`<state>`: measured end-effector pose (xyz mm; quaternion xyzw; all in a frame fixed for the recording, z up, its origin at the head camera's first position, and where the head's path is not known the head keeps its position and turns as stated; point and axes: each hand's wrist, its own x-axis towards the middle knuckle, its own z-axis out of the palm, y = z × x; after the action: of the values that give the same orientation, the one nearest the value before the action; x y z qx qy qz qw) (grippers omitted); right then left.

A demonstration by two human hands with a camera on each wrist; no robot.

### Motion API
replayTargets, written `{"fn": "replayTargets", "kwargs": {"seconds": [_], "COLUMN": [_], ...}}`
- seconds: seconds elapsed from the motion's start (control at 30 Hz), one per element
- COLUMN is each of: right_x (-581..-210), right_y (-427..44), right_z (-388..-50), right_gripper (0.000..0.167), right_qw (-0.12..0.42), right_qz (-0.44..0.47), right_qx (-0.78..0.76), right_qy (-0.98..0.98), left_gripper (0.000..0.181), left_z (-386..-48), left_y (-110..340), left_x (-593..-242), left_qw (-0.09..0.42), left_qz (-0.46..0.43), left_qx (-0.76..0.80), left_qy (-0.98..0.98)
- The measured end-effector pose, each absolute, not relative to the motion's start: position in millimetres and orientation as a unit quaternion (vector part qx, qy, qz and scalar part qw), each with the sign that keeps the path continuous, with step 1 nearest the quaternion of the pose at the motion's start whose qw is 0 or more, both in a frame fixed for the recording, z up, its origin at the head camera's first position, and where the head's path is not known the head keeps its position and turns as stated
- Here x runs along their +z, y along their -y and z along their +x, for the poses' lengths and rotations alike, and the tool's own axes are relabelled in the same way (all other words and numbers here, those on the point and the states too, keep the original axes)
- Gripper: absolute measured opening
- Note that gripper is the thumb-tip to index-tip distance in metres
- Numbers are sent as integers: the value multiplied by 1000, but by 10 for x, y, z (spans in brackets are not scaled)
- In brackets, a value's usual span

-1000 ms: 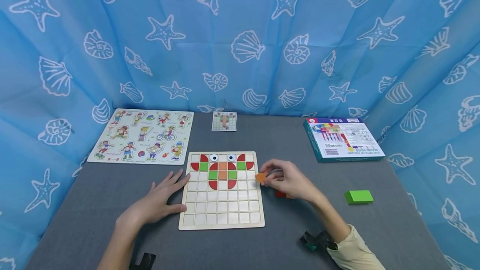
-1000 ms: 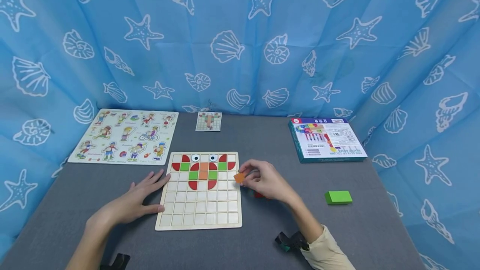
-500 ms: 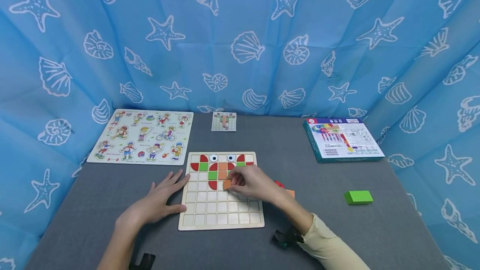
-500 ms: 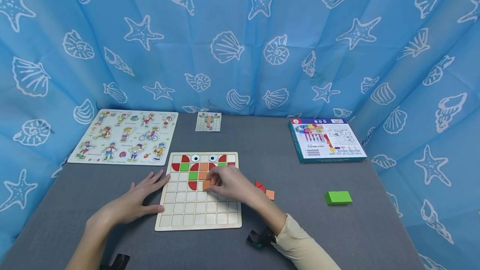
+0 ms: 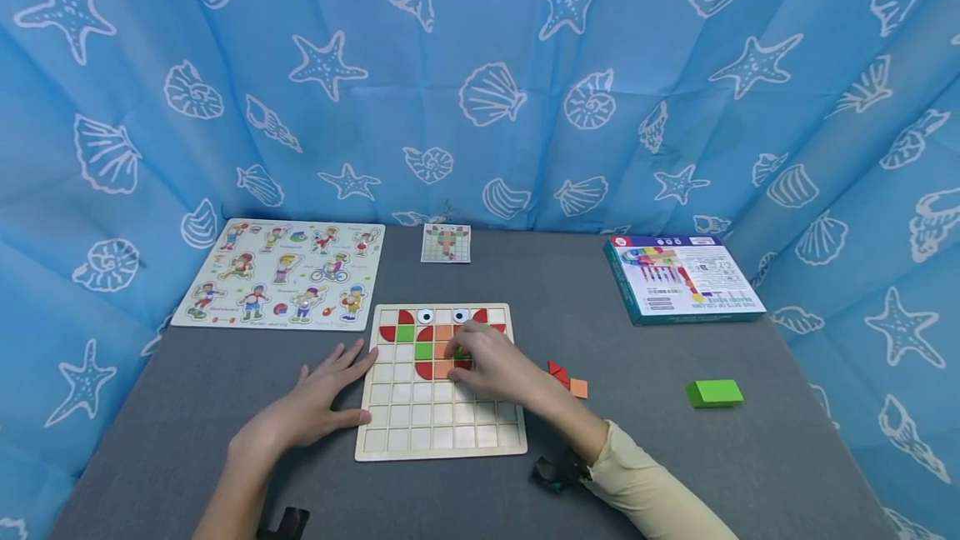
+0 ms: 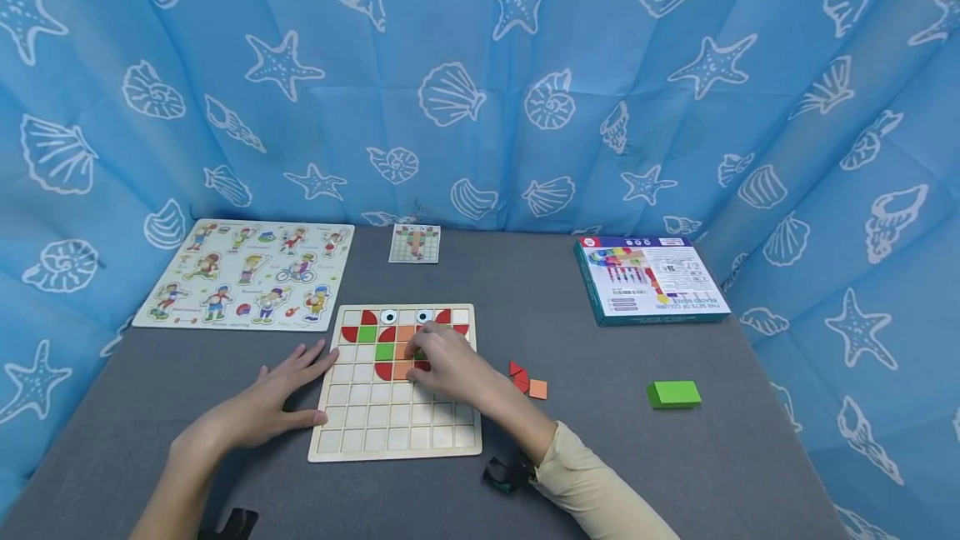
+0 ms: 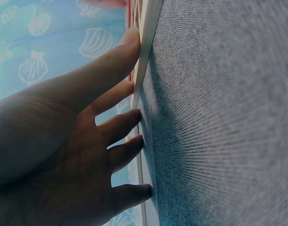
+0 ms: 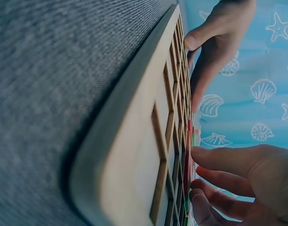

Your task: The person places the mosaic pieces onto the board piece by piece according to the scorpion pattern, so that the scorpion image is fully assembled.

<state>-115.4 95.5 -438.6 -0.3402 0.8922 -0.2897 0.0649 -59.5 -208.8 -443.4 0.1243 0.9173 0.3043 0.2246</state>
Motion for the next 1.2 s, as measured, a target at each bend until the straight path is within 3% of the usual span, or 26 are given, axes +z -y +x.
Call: {"fn": "replayTargets", "kwargs": {"seconds": [0.27,0.6,0.87,1.2], "right_x": [-4355,-4247,-4207,-4250], "right_y": [-1062,-1701,-2238,-2557], "right_z": [-1155,-1114,-1049,-959], "right_gripper": [21,23,18,30], "right_qw": [69,93,112,152], "right_qz": [-342,-283,-263,-219], "right_qx": [-301,-331,-307,-264], "right_qy": [-887,-895,-908,-927], "left_gripper": [98,100,100,98], "left_z": [-606,-649,-625,-603], "left_y": [2102,2184,2123,2067], "left_x": [-4484,-4673,-4504,-4423], "left_qw": [222,214,231,238], "left_qz": [121,132,119,111], "left_qx": [307,319,304,292], "left_qy": [-917,-914,-917,-920]}}
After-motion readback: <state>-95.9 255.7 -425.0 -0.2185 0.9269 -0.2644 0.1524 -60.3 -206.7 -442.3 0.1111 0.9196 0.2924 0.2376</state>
